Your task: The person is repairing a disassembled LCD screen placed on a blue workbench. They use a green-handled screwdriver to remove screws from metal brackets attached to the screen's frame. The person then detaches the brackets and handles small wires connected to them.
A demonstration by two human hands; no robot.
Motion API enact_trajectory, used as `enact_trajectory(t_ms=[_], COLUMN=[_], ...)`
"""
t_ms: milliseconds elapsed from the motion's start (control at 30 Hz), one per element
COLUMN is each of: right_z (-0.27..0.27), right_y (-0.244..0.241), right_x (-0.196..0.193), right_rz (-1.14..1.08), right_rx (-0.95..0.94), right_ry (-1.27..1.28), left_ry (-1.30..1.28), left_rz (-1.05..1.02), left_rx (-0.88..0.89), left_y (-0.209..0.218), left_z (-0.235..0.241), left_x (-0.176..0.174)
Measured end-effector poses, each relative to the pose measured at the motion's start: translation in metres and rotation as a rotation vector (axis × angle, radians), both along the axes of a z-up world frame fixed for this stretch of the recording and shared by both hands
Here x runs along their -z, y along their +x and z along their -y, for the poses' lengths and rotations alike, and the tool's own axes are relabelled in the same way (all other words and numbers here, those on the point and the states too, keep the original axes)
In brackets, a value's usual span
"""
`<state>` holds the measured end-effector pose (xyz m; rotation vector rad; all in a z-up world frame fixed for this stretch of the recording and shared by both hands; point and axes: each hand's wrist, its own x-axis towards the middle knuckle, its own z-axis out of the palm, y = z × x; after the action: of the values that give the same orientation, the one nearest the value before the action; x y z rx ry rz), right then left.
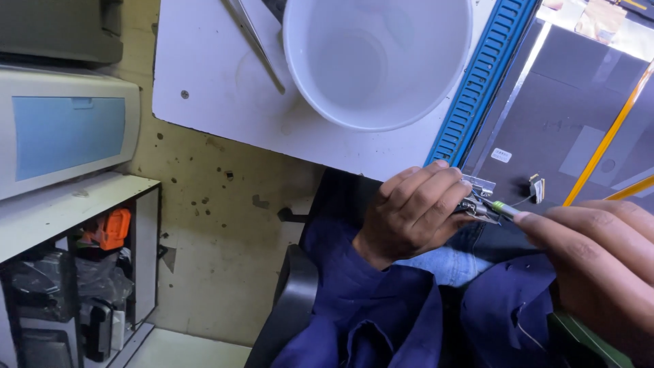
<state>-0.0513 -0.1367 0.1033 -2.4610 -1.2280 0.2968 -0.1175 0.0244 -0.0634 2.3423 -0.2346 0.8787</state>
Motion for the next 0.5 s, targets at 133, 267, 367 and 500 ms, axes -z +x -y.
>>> enact_trajectory(t_ms=[133, 267, 367, 500], right_z=[-0.0102, -0.0074, -0.0064, -0.0036], right_y=[-0.0004, 0.0018, 0.0041, 0.0029], right_x=[0.0004, 0.0050, 0.0013, 0.0025], right_rz=[-0.004, 0.039, 0.012, 0.012], right_rx=[0.015, 0.003, -0.041, -0.025], right_ry=[0.026, 0.032, -0.040, -0.101], left_ry=[-0.003, -0.013, -0.006, -0.010], left_rz=[0.012, 0.022, 0.025, 0.018], left_rx=[-0.013, 0.003, -0.014, -0.012], left_y=[0.0012, 0.0014, 0.0008, 0.0007], left_z=[-0.0015, -0.0011, -0.0009, -0.0021], left_x=[-0.0042, -0.0014, -0.0014, -0.0036])
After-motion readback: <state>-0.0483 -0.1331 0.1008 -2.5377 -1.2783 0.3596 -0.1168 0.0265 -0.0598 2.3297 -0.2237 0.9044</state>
